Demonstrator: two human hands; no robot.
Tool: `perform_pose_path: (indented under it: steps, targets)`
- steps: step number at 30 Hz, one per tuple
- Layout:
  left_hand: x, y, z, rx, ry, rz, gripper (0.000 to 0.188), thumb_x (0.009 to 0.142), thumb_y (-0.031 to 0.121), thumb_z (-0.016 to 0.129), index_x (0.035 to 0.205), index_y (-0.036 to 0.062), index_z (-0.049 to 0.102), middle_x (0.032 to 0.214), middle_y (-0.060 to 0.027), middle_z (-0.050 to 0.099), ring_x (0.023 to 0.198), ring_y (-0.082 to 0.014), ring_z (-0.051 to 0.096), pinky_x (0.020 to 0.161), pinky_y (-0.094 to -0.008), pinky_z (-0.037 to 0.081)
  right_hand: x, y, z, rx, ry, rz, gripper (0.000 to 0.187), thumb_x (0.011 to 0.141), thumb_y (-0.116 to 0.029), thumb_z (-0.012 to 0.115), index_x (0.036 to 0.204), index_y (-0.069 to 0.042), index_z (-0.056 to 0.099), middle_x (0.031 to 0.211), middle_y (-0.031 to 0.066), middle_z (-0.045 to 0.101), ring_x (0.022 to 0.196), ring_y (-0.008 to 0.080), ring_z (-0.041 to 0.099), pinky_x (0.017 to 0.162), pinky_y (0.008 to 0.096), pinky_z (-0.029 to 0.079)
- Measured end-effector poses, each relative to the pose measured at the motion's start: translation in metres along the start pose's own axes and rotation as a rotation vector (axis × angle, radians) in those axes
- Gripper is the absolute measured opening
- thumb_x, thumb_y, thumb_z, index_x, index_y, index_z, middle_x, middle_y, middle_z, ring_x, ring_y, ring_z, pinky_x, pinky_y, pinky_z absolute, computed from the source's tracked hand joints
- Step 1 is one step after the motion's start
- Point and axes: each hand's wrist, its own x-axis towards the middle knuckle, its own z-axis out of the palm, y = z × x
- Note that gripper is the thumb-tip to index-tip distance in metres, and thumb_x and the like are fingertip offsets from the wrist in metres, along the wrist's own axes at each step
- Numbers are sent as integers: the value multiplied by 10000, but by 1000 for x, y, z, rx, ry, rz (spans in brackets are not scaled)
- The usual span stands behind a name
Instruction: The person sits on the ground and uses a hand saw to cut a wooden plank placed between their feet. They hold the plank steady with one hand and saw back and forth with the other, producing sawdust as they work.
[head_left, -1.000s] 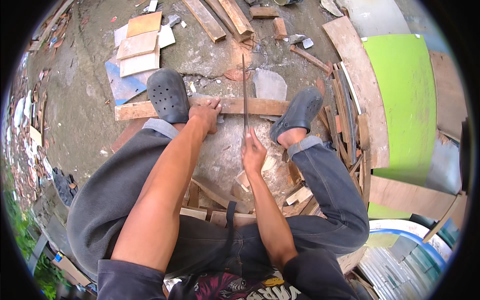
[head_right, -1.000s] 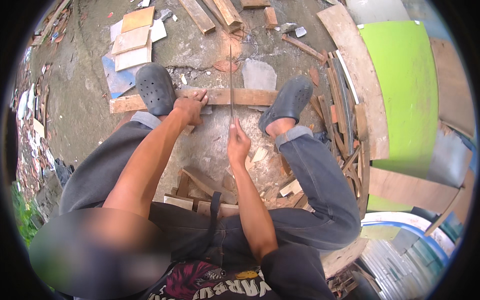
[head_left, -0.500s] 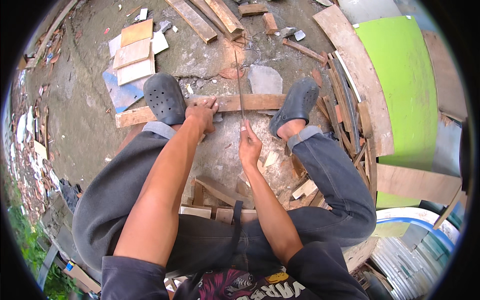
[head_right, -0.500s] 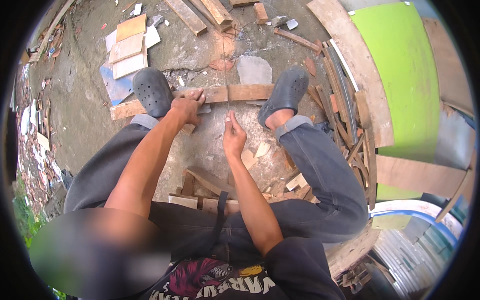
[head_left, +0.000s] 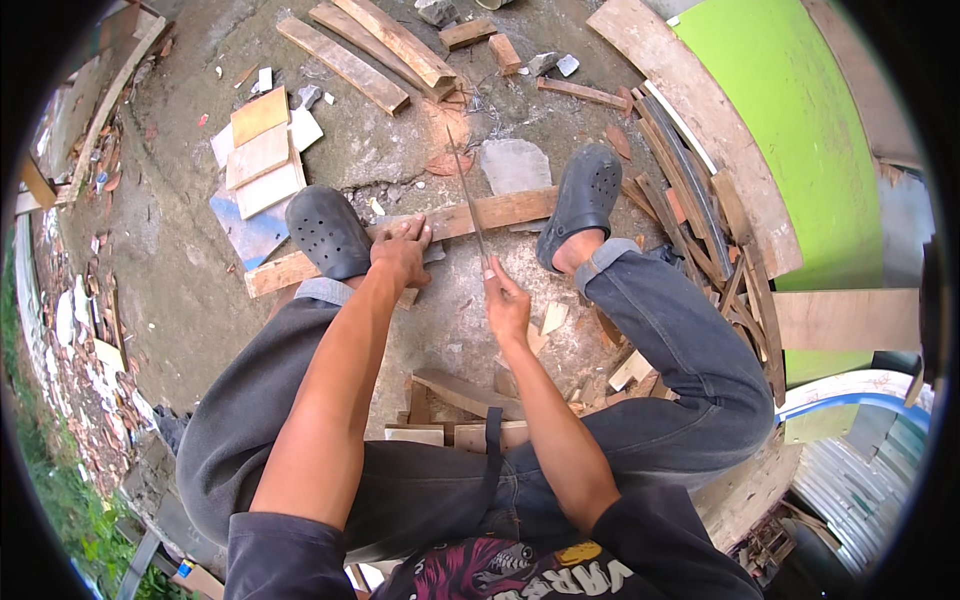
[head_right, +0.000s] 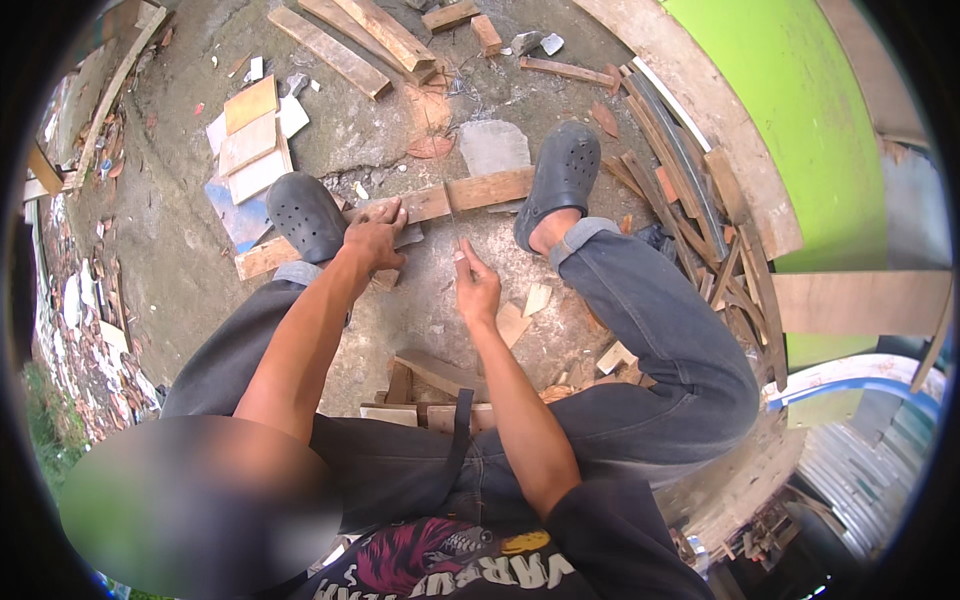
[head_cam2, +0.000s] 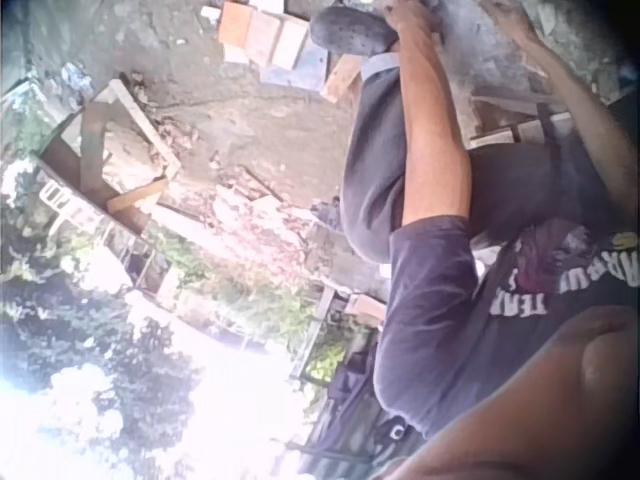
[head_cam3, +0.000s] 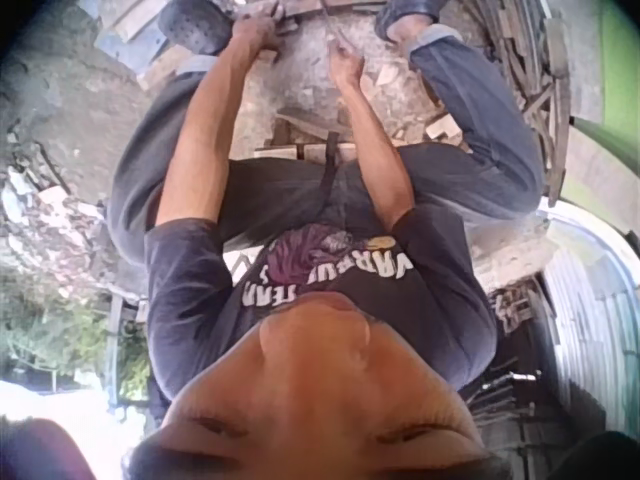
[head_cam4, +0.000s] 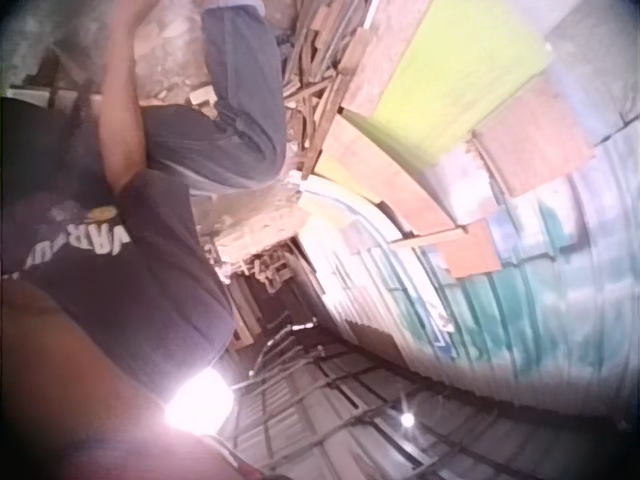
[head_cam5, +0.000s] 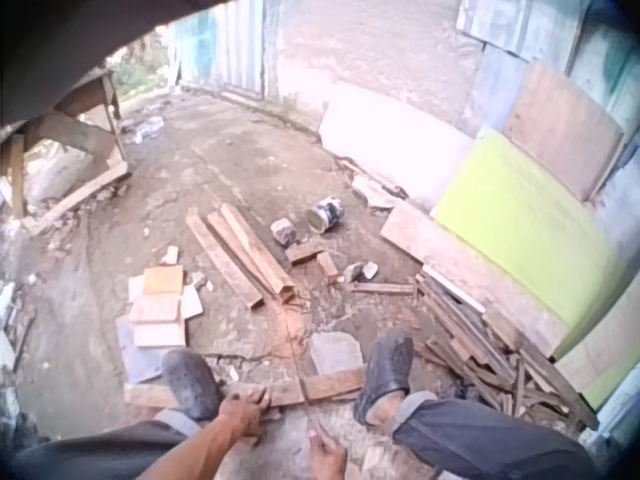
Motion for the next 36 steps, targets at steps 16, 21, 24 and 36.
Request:
perform_pose_path:
  steps: [16, 21, 24, 36]
  targets:
    - [4, -5, 1, 19, 32, 13, 948, 829, 522, 669, 1593, 201, 209, 1681, 3, 87, 1512, -197, 239, 1210, -481, 211, 10, -5, -1, 100, -53, -50, 397, 994, -239, 603, 1353, -71, 599, 1296, 190, 647, 1186, 182, 623, 982, 287, 469]
    - [-9, 4, 0, 42, 33, -28, 937, 840, 540, 655, 1591, 191, 217, 1681, -3, 87, 1518, -207, 218, 1210, -475, 213, -29, -48, -20, -114, -71, -71, 415, 997, -230, 553, 1381, -77, 575, 1308, 187, 637, 1206, 281, 625, 1016, 335, 457]
    - [3, -2, 8, 18, 68, -4, 922, 844, 534, 651, 1583, 175, 233, 1675, -10, 104, 1509, -217, 236, 1199, -482, 235, -90, -54, -48, -122, -92, -38, 426, 993, -233, 534, 1378, -57, 572, 1296, 207, 637, 1210, 318, 618, 1019, 351, 456]
    - [26, 37, 27, -177, 580, -110, 806, 856, 450, 669, 1455, -6, 382, 1520, -220, 379, 1426, -351, 358, 1148, -487, 316, -203, -165, -193, 109, -28, -346, 525, 940, -114, 589, 1403, 108, 473, 1230, 213, 647, 1066, 147, 612, 915, 283, 487]
